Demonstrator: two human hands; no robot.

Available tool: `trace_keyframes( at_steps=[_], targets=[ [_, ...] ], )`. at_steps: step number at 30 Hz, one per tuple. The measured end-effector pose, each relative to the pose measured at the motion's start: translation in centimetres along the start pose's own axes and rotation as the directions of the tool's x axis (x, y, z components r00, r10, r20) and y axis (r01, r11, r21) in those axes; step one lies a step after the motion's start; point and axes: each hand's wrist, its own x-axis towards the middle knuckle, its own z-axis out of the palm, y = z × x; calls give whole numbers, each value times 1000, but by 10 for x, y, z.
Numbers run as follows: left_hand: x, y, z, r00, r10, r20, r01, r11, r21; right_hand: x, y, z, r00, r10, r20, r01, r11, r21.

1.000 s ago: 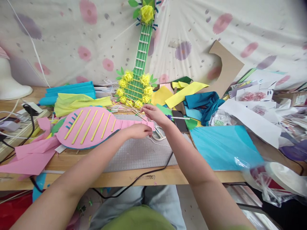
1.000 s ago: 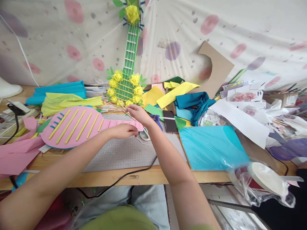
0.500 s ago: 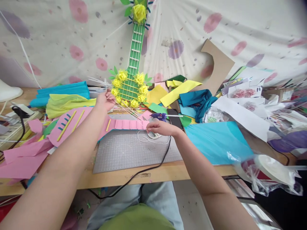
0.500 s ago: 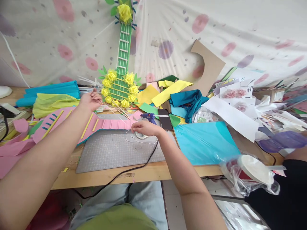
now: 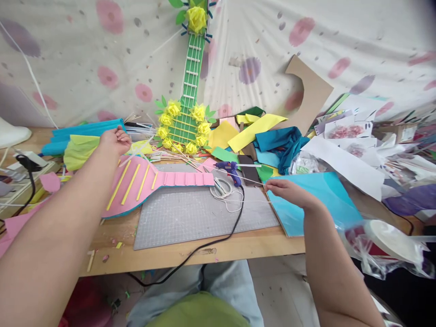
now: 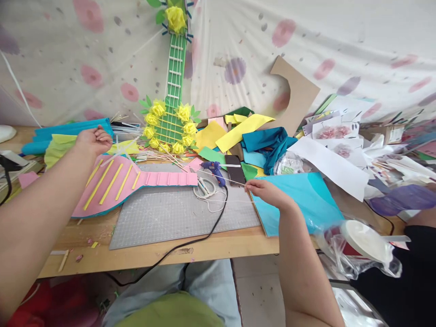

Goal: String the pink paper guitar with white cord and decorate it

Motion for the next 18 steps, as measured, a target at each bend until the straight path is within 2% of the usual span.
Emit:
trace_keyframes(
  at_steps=[3,6,9,10,12,13,15,17,18],
  targets=[
    [-1,10,-2,998,48,-40,-46,998,43,-5,19,-5,968,181,-176,-156,976,150],
    [-4,22,-5,988,124,-87,-115,988,103,-2,38,-4,852,399,-339,-293,900,323],
    [-9,32,-10,965,207,-161,-175,966,191,3,54,-1,744,521,-419,-292,817,497],
    [-11,35,-11,953,239,-184,-196,955,224,5,58,0,705,546,-453,-255,791,556],
    [-17,40,-11,925,312,-216,-246,926,287,6,63,-1,598,597,-535,-126,729,673],
    [-22,41,-10,913,348,-213,-270,907,324,6,65,-3,534,624,-571,-35,691,722],
    [-36,44,-4,916,376,-143,-290,864,411,5,67,-7,418,672,-611,176,600,780],
    [-54,44,6,967,254,29,-232,822,521,4,67,-11,343,699,-628,361,519,775],
    [-64,44,12,979,180,96,-203,806,556,4,65,-13,322,701,-636,420,496,760]
  ],
)
